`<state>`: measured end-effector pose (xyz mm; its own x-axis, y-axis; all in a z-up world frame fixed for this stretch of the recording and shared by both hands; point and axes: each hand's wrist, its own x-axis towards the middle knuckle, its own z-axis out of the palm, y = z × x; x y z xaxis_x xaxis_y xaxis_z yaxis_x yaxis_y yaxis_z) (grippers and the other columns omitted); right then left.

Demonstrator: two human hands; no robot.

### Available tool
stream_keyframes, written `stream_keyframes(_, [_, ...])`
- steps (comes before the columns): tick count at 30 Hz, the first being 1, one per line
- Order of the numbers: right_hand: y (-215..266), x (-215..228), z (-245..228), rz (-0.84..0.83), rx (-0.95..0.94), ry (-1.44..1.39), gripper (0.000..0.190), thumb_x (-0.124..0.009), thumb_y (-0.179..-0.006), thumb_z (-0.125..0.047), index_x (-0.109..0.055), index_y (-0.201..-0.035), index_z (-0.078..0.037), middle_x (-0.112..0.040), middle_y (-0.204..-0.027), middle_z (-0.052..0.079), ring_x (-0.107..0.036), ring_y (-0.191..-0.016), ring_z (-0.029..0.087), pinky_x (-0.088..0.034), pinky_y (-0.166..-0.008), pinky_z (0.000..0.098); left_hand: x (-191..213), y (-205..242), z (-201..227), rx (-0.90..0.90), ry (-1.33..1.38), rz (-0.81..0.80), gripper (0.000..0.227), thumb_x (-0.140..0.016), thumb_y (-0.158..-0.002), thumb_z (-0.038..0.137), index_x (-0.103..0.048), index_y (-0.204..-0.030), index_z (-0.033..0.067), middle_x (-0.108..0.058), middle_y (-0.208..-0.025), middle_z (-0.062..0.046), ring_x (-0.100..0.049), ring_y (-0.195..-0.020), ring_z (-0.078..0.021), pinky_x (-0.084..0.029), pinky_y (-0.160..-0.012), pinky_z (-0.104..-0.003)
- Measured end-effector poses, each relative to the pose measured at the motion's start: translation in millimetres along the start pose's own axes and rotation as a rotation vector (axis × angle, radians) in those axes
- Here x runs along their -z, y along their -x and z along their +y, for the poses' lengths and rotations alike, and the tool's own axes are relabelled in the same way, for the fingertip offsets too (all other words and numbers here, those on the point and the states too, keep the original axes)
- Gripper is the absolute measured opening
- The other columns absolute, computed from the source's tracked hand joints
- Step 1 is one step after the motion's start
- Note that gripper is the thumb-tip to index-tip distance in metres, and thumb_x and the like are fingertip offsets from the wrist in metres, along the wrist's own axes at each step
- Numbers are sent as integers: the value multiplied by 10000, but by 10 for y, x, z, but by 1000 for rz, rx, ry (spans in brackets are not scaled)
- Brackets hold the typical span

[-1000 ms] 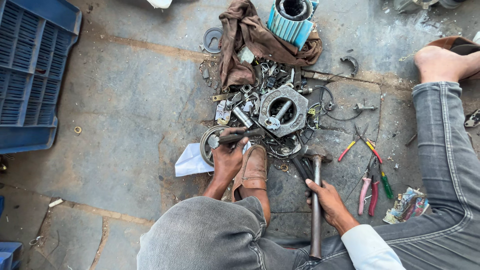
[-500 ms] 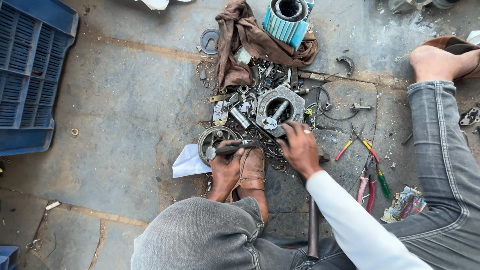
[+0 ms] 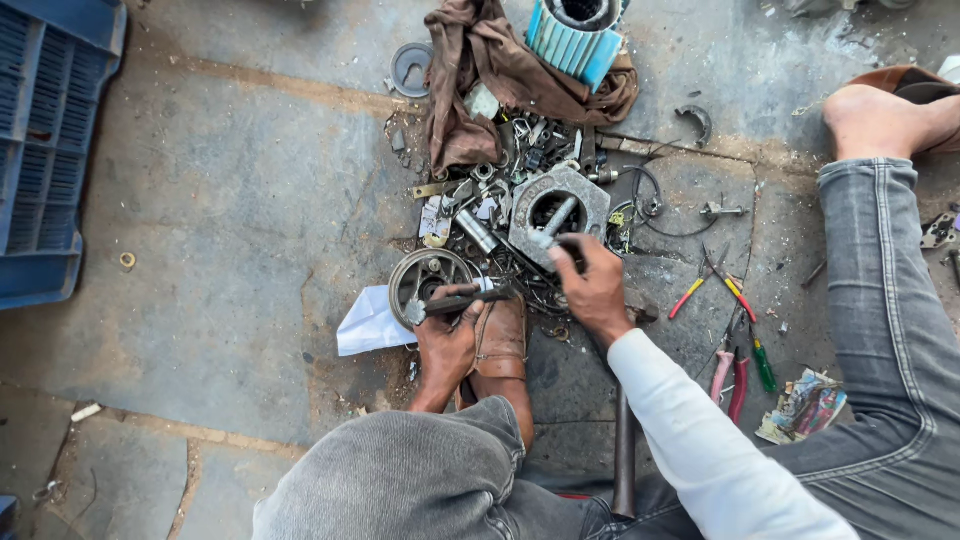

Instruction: The person sits on the floor and uses a hammer and metal rod to strike a cylindrical metal part held in a hexagonal fixture. The person repeatedly adjusts the part and strikes it to separate or shape components.

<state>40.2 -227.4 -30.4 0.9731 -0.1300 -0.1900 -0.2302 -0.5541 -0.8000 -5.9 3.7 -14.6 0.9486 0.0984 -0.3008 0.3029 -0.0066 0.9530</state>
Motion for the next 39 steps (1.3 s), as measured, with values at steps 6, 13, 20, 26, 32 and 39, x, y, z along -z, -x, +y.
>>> stream_keyframes(6, [0,87,53,69,-172,190,413,-657,-945,-386,-717,-948,22,-679,-733,256,-683,-672,379,-517,-652,464,-14,-26,-56,-15,-20,12,187,-729,-926,12,-682,-1107,8,-710,-1035,-96,-666,-988,-163,-540,-878,-293])
stream_keyframes(13, [9,50,266,-57,-214,262,434,-611,-961,-429,-738,-1002,-16,-693,-873,303,-676,-865,482,-525,-798,530,-33,36,10,-53,-52,-11,220,-737,-935,54,-662,-1137,12,-731,-1120,-86,-676,-1046,-156,-543,-934,-294])
stream_keyframes(20, [78,76,198,-121,-297,283,464,-595,-973,-465,-716,-1024,-20,-701,-919,301,-672,-907,490,-519,-820,541,-116,-60,205,-131,-23,-102,227,-738,-944,38,-664,-1158,44,-740,-1139,-95,-701,-1051,-164,-577,-926,-298])
stream_keyframes(26, [136,129,106,-179,-430,290,469,-593,-984,-493,-725,-1044,-46,-734,-879,256,-721,-835,402,-539,-816,500,-298,-291,446,-299,-61,-235,230,-733,-916,-25,-667,-1122,51,-753,-1187,-121,-748,-1100,-211,-617,-909,-339])
stream_keyframes(32, [458,408,162,-144,-363,227,402,-658,-937,-450,-751,-1053,-76,-765,-905,172,-744,-821,312,-557,-778,436,-451,-416,683,-384,-165,-421,227,-662,-919,-93,-640,-1105,35,-754,-1169,-128,-741,-1111,-230,-624,-924,-329])
stream_keyframes(39, [940,868,352,-113,-410,173,387,-684,-913,-413,-754,-1089,-75,-779,-895,164,-760,-804,278,-571,-770,422,-576,-495,844,-428,-302,-527,199,-631,-924,-79,-625,-1083,39,-754,-985,-105,-775,-954,-212,-608,-824,-321])
